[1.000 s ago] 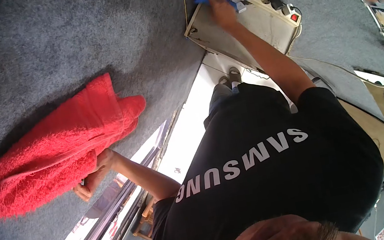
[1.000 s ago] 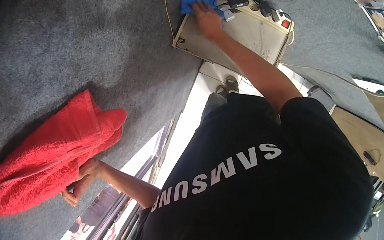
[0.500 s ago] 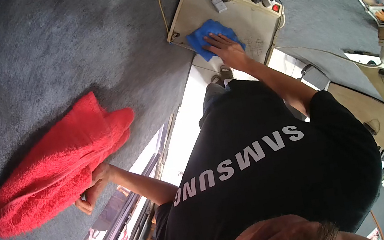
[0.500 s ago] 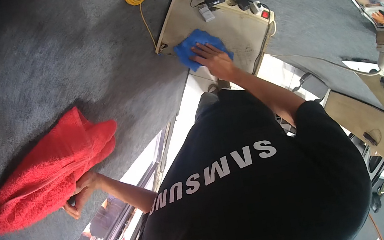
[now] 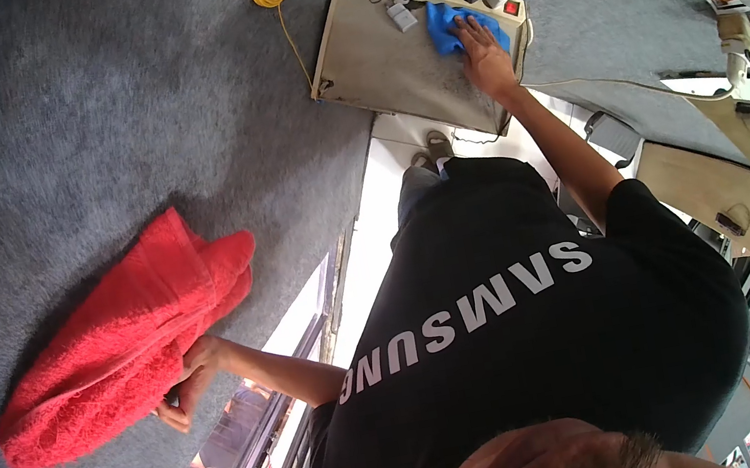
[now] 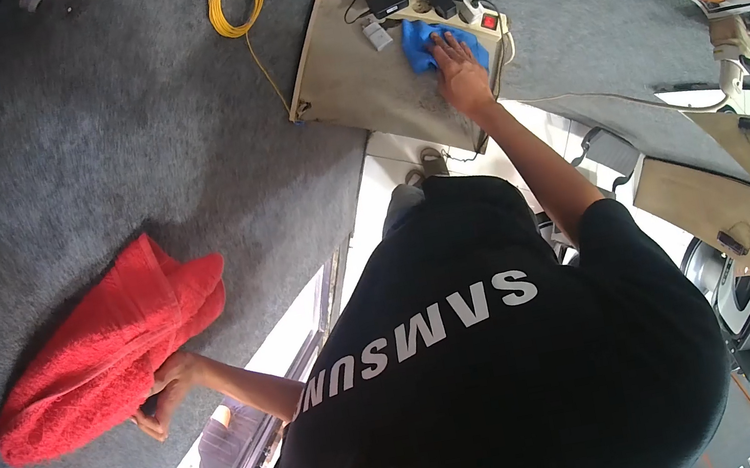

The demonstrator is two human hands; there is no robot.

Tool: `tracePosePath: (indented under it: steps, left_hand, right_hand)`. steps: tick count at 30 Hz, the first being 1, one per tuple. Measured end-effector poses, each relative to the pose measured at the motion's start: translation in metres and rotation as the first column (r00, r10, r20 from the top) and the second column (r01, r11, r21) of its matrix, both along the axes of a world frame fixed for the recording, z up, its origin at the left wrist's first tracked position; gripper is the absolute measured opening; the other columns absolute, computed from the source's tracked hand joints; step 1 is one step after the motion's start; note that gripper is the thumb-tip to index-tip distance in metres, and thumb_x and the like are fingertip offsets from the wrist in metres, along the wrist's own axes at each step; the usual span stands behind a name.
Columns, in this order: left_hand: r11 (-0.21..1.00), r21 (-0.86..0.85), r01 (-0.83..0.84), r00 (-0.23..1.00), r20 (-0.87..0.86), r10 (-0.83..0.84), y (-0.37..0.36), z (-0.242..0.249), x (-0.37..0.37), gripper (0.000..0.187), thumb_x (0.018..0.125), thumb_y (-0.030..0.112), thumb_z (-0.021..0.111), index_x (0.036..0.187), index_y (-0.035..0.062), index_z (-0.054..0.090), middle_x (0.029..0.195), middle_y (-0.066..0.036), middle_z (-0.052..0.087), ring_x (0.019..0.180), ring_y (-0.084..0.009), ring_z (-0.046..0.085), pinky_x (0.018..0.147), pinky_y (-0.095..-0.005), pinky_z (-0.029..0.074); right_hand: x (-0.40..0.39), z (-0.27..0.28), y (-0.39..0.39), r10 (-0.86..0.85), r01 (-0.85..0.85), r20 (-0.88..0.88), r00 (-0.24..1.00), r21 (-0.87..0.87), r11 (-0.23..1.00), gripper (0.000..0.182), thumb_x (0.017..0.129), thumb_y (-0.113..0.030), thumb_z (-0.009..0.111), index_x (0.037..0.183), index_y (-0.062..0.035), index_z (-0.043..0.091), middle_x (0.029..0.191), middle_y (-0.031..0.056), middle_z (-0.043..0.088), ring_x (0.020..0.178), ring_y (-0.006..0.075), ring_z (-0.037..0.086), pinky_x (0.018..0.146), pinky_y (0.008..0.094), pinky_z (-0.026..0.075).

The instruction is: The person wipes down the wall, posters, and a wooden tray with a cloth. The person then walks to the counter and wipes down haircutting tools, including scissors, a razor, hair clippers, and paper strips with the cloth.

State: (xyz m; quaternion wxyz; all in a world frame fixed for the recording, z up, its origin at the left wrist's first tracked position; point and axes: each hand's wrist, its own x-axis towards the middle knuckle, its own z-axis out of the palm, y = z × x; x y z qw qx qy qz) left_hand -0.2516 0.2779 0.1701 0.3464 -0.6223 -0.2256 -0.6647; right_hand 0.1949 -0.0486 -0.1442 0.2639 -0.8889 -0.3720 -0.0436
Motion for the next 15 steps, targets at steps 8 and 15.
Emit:
tracePosePath:
  steps: [8, 15]
  left_hand:
    - [1.0, 0.009, -0.009, 0.999, -0.035, 0.009, 0.003, -0.001, -0.009, 0.059, 0.105, 0.055, 0.047, 0.117, -0.0027, 0.041, 0.111, -0.013, 0.032, 0.101, -0.0248, 0.039, 0.09, -0.0443, 0.037]
    - [1.0, 0.005, -0.019, 1.0, -0.012, 0.019, 0.005, -0.001, -0.01, 0.061, 0.104, 0.058, 0.048, 0.115, -0.0016, 0.042, 0.112, -0.013, 0.032, 0.102, -0.0254, 0.038, 0.091, -0.0446, 0.035]
  right_hand:
    - [-0.022, 0.062, -0.012, -0.364, 0.414, -0.423, 0.83, 0.03, 0.91, 0.042, 0.095, -0.004, 0.054, 0.137, -0.005, 0.056, 0.114, 0.0262, 0.069, 0.104, 0.0477, 0.066, 0.089, 0.0545, 0.053]
    - [-0.029, 0.023, 0.002, -0.265, 0.314, -0.243, 0.933, 0.191, 0.93, 0.056, 0.088, 0.001, 0.054, 0.144, -0.0063, 0.053, 0.141, 0.0261, 0.058, 0.133, 0.0442, 0.054, 0.109, 0.0499, 0.045]
